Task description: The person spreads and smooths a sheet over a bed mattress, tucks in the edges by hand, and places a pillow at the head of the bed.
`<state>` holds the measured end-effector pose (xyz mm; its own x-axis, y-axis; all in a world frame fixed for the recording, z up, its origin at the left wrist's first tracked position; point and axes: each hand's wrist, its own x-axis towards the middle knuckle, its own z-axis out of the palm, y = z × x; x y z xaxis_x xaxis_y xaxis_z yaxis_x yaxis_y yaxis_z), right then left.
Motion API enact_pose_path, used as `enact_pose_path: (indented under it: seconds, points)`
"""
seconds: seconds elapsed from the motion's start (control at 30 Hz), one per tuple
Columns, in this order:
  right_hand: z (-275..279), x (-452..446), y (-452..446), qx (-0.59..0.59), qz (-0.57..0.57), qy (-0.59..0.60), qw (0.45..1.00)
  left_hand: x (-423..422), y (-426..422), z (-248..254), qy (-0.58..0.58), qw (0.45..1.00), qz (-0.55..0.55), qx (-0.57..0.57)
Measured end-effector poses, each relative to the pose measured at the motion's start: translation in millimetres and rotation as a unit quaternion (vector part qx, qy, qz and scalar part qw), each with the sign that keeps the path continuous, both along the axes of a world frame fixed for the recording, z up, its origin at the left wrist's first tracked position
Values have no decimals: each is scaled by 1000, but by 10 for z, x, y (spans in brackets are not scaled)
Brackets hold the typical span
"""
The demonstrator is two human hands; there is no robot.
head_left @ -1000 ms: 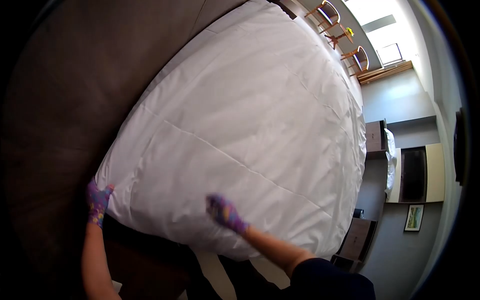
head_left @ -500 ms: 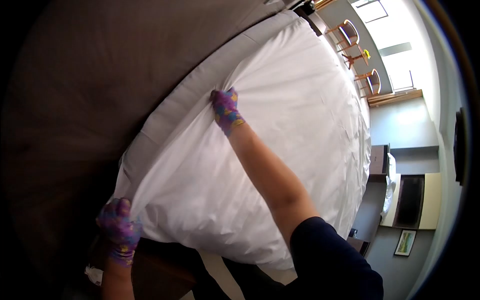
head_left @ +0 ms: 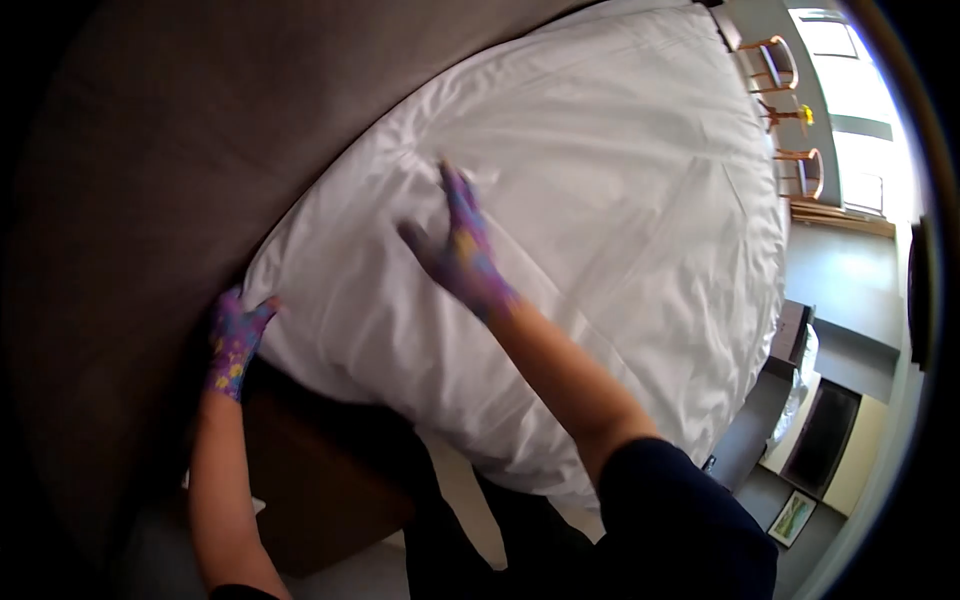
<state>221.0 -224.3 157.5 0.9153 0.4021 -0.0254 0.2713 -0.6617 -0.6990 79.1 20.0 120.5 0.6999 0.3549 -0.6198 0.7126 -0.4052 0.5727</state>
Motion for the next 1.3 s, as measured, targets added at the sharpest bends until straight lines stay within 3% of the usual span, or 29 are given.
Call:
enact_pose_path:
  seconds: [0.07,0.13,0.17,0.2,0.27,0.3,0.33,0.4,0.47,0.6,0.67,0.73,0.77,0.8,0.83,0.87,0.93,1.0,1.03,1.07,1.13,1.2,1.23,1.27,1.3]
  points:
    - [234,-660,-496,-118,47,-40,991,-28,-30,14,-35,999,3,25]
    - [254,-1314,-919,-275,70,45,958,-51,16,-23,-76,997,12,20]
    - [231,-1571,-1063,-392,114,135,903,-35,27,-30,-124,992,19,6]
    - [13,-1813,-1344,-389,152,142,897,-22,20,28,-118,993,13,2]
    - [8,-1741,-1414,-310,160,158,924,33,-3,64,-132,991,24,-10]
    - [62,-1607,-1359,-304,137,198,922,-16,48,-79,-163,983,39,-74]
    - [167,-1535,-1355,-305,124,200,923,53,10,86,-153,984,26,-81]
    - [309,-1498,-1412,-376,68,98,919,4,51,183,-124,992,6,-29]
    - [37,-1658,-1730,-459,9,294,838,16,33,385,-134,987,57,-76]
    - [-168,-1864,-1907,-420,-16,257,870,-31,-23,802,-162,970,139,-119]
    - [-250,-1821,-1914,-402,-23,241,883,89,-309,1150,-188,972,109,-93]
    - [-216,-1857,-1992,-374,-9,225,900,24,-682,1489,-175,984,-17,38]
    - [-199,-1874,-2046,-367,-11,219,904,-195,-971,1590,-195,931,-213,222]
    - [-187,-1857,-2115,-354,5,210,911,-414,-1389,1844,-113,892,-359,250]
    - [-174,-1843,-2175,-341,20,201,918,-620,-1777,2015,-120,859,-447,217]
    - [-516,-1892,-2385,-332,56,160,928,-845,-2254,2159,-149,819,-538,134]
    - [-534,-2054,-2936,-188,-33,173,966,-1265,-3145,2342,-199,729,-655,-9]
    - [-559,-2257,-3636,37,-182,229,955,-1823,-3889,2085,-208,653,-727,-47]
    - [-529,-2373,-4001,170,-253,272,913,-2312,-4213,1607,-207,647,-733,-11]
    - [-482,-2477,-4315,286,-309,303,855,-2491,-4449,1370,-316,577,-734,169]
    - [-308,-2713,-4740,404,-372,380,744,-2626,-4855,1017,-147,746,-649,14]
    - [80,-2909,-4792,455,-433,442,640,-2910,-5199,652,-33,801,-595,-53]
    - [205,-3012,-4770,496,-489,495,520,-3322,-5476,43,-186,839,-508,59]
    - [190,-3134,-4761,490,-481,509,519,-3548,-5576,-160,-254,845,-455,123]
    - [142,-3245,-4737,459,-470,499,565,-3780,-5678,-363,-314,845,-392,185]
